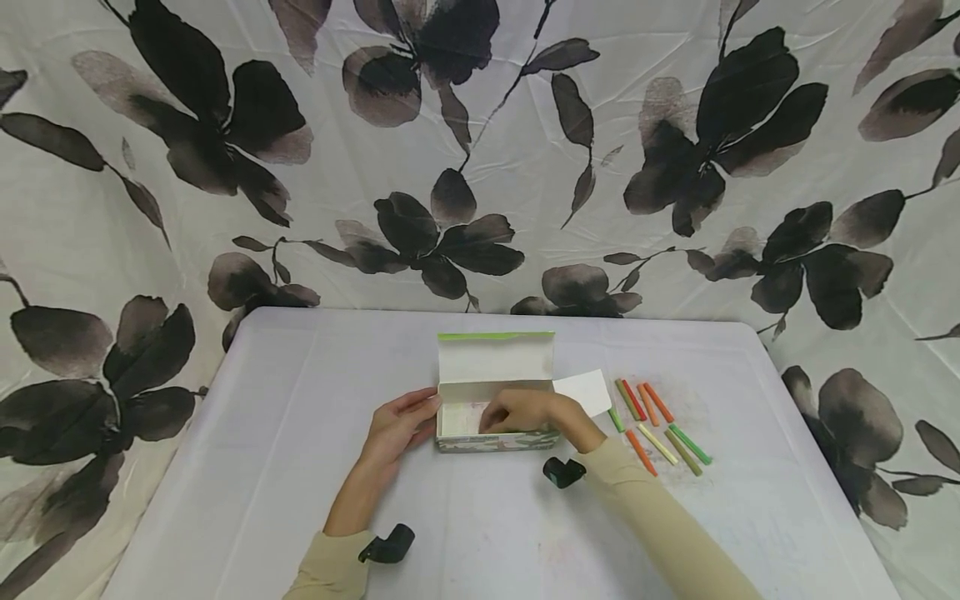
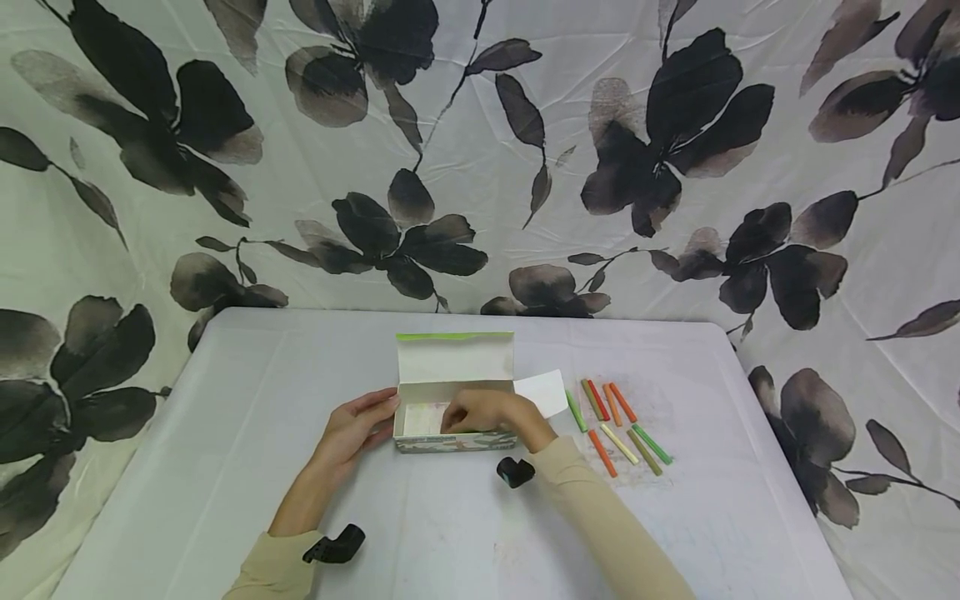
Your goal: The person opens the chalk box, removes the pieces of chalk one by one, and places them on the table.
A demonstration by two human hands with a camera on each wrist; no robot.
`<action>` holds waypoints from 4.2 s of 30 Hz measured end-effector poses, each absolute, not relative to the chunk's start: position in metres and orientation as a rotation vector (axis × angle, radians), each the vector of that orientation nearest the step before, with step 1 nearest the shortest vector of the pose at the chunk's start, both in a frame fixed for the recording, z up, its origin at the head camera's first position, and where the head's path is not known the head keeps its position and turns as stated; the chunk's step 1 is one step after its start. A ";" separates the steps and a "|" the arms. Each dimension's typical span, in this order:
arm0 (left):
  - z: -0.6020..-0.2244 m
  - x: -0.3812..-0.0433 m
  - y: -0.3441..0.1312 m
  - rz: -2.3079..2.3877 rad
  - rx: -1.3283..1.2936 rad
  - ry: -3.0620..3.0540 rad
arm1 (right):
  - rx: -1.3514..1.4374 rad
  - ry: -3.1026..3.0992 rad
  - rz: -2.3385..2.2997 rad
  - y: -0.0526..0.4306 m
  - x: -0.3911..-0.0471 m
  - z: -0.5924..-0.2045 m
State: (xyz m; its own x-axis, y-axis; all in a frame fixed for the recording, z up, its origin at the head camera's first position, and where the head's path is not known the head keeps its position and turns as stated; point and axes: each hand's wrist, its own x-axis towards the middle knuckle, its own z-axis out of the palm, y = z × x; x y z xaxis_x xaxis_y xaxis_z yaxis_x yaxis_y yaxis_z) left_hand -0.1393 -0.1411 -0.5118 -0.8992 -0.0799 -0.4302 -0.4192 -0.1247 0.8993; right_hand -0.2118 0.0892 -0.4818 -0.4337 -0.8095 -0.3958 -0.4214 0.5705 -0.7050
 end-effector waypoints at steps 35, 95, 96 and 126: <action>-0.511 -0.141 -0.142 2.132 -0.563 1.883 | -0.971 2.158 -1.064 0.139 -0.208 -0.458; -0.511 -0.142 -0.141 2.100 -0.566 1.896 | -0.114 2.499 -1.333 0.347 -0.157 -0.469; -0.511 -0.142 -0.141 2.100 -0.564 1.895 | -0.110 2.495 -1.342 0.351 -0.155 -0.471; -0.511 -0.141 -0.141 2.102 -0.514 1.896 | -0.097 2.641 -1.113 0.400 -0.119 -0.515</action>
